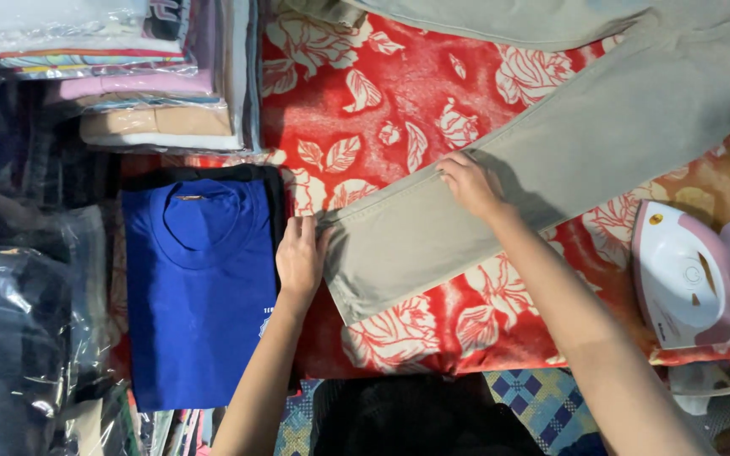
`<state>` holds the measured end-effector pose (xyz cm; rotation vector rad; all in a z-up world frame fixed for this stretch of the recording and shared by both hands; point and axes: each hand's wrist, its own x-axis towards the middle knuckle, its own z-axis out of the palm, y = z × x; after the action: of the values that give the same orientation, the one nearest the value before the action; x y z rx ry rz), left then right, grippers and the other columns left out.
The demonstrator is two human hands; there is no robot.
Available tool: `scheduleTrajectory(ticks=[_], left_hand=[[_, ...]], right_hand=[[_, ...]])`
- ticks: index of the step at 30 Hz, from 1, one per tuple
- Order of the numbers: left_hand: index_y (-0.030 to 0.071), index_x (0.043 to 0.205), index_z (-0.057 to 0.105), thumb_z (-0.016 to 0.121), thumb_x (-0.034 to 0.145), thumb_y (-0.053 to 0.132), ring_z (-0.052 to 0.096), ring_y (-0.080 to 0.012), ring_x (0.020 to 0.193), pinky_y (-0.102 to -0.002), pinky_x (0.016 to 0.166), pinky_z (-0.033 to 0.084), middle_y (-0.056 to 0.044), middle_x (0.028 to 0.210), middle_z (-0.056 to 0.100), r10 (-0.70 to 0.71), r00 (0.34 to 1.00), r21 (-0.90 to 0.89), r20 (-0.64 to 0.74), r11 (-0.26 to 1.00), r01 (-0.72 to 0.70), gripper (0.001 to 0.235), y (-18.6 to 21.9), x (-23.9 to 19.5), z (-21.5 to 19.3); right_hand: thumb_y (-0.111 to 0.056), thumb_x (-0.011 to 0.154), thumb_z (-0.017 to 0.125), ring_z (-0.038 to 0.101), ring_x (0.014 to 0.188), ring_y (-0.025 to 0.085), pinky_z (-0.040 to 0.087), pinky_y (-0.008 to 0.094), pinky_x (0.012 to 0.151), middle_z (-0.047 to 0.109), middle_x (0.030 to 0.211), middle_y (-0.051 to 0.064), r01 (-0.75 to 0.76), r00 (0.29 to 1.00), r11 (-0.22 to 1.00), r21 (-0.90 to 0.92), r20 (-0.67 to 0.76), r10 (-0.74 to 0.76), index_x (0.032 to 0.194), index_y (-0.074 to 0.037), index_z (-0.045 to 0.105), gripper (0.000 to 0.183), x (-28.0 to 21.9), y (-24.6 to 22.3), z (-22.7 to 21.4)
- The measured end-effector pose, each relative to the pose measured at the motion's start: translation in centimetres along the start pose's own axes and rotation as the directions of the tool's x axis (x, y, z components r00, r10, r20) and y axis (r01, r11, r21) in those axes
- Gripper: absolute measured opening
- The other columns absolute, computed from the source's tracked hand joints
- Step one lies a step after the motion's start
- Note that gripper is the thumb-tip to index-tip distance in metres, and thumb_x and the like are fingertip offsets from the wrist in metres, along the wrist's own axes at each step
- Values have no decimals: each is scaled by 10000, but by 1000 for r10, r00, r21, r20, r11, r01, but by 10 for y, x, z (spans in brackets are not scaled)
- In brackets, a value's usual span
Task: The person irons a pair of khaki pants on a floral-patterned ironing board. They use a pink iron to smooth the fabric, adjusting the pants with their hands and occasionally spraying them with a water bottle before continuing to iron different sections.
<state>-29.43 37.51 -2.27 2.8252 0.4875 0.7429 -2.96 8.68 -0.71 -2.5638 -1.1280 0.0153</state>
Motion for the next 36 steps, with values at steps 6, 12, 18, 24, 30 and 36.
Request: scheduleTrajectory(ticks=[6,12,18,24,30,36], left_hand=[[178,1026,553,703,929,415,676,-223,788,-300,635,589,6,955,497,-44,997,-69,69,996,49,297,0,0,-4],[200,1005,509,688,956,385,695,-325,725,-388,616,610,-11,946,486,-165,967,-217,193,954,206,262,-3,6,0],[207,1031,468,657,1021,332,715,-328,773,-412,600,612,-11,953,473,-265,927,-296,266,893,340,227,-7,18,1],[136,1074,521,624,1049,408,707,-319,770,-432,601,601,-58,944,538,-418,893,-247,169,859,449,292,4,13,8],[135,1099,533,577,1046,402,720,-402,800,-532,662,593,-113,873,626,-433,866,-196,250,853,483,276,24,10,-5],[79,1097,504,571,1035,367,713,-507,814,-607,701,556,-261,819,706,-589,733,-263,341,688,676,302,50,-8,-19]], right_hand=[[-123,868,768,638,1096,256,506,397,981,684,1054,-31,181,982,983,41,46,-183,939,-200,661,150,23,20,-8],[-214,880,765,573,1170,199,430,383,985,675,1120,-101,154,980,985,-84,138,-141,957,-268,663,139,32,13,-27],[-259,897,758,520,1228,156,416,424,992,640,1193,-160,42,992,997,-72,126,-33,988,-303,660,141,36,7,-24],[-223,900,764,547,1181,148,440,430,963,601,1168,-149,-15,995,998,-68,-103,8,977,-292,623,175,18,-8,0],[-241,951,741,509,1276,225,399,465,1006,573,1268,-80,-83,963,995,-50,-262,67,1016,-267,639,124,6,-13,19],[-450,1047,534,107,1579,419,74,652,1233,169,1684,306,-358,933,929,-91,-13,359,1603,5,274,765,-16,-110,1]])
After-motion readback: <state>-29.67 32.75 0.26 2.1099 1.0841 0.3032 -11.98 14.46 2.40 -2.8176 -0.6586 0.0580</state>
